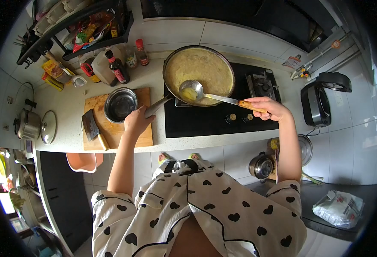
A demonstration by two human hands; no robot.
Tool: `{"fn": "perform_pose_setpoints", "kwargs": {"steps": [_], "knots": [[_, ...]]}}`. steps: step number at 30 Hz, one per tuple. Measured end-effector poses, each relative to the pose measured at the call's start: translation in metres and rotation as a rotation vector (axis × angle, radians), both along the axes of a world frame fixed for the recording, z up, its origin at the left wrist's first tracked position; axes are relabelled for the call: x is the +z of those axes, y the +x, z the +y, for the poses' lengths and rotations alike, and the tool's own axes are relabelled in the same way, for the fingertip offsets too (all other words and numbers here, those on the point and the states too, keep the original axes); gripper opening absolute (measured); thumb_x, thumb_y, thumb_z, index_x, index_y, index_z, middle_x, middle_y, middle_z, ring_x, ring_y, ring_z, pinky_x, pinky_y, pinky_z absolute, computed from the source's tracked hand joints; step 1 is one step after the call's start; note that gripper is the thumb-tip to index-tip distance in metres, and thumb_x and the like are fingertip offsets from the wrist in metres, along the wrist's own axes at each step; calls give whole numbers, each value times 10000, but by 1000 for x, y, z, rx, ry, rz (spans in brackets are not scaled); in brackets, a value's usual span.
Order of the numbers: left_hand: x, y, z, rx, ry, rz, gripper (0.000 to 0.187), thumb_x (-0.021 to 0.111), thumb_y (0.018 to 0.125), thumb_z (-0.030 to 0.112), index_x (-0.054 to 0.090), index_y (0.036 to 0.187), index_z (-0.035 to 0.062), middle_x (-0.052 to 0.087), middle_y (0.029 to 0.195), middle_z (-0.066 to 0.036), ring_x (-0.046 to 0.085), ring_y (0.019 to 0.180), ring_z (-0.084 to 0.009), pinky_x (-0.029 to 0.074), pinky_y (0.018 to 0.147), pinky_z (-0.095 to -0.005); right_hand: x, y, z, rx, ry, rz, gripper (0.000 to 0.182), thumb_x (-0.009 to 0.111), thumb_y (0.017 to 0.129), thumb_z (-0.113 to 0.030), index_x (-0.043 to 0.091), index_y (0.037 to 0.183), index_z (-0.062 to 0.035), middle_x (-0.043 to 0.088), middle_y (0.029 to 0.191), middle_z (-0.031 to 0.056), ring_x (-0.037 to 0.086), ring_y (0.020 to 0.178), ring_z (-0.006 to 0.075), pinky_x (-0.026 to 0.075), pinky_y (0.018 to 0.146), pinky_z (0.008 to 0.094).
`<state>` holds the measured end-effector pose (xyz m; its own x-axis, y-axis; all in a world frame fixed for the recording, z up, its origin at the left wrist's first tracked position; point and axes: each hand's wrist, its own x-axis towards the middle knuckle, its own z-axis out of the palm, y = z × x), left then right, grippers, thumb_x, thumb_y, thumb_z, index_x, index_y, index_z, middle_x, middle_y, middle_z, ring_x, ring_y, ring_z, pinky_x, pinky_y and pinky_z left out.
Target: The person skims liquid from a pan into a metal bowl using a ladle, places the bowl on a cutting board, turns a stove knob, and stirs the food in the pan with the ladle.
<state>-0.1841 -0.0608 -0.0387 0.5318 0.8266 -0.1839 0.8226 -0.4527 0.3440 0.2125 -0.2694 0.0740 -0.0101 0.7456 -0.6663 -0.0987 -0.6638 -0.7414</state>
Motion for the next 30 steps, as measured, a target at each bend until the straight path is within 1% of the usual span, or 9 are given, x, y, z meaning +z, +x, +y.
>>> {"fn": "perform_pose_setpoints", "kwargs": {"steps": [7,10,13,14,17,20,23,27,30], "knots": [[2,1,-1,1,3,7,464,633,779,439,589,1088,96,670,903,-140,641,861,-314,502,731,-415,-14,-9,14,-20,19,60,409,508,937,-179,443,1315,-36,505,716,59,338,448,7,265,373,132],[3,0,-1,2,0,6,464,633,779,438,588,1091,99,671,900,-141,642,858,-316,504,730,-416,-22,-14,22,-56,27,69,411,498,943,-183,430,1319,-32,496,718,58,335,449,7,264,371,130],[2,1,1,7,-26,36,464,633,779,438,587,1098,104,671,908,-136,641,866,-312,503,734,-415,-25,-25,28,-119,46,142,406,491,948,-184,424,1321,-37,492,721,59,331,445,7,260,365,130],[2,1,1,6,-19,23,464,633,779,438,586,1099,105,670,913,-134,641,869,-310,503,735,-415,-28,-23,29,-123,62,183,387,495,951,-191,438,1305,-45,492,720,61,327,435,7,261,366,129],[2,0,0,7,-17,9,461,632,780,437,585,1099,108,669,926,-129,639,879,-307,502,738,-414,-33,-23,28,-221,123,194,355,507,946,-196,476,1273,-59,490,702,35,328,431,3,257,374,129],[5,2,0,8,-41,43,456,630,782,437,584,1094,108,668,932,-127,636,883,-307,500,736,-415,-32,-20,25,-315,160,163,346,537,934,-204,490,1252,-75,495,700,39,329,428,6,260,375,138],[5,2,2,-3,-42,62,452,627,783,439,584,1087,107,667,929,-128,635,881,-310,499,732,-417,-28,-21,20,-379,176,83,366,551,929,-210,483,1264,-82,502,700,42,328,423,10,262,376,151],[3,2,2,-5,-29,54,455,626,783,442,584,1082,102,667,926,-132,635,882,-314,499,730,-418,-23,-30,17,-419,182,-12,395,560,925,-215,470,1280,-69,506,702,40,335,441,19,264,385,159],[1,1,2,-6,-24,57,459,627,782,442,584,1083,98,667,926,-134,635,882,-315,500,732,-417,-32,-32,17,-453,204,-10,371,568,919,-206,506,1255,-61,529,699,42,356,438,19,267,383,166]]}}
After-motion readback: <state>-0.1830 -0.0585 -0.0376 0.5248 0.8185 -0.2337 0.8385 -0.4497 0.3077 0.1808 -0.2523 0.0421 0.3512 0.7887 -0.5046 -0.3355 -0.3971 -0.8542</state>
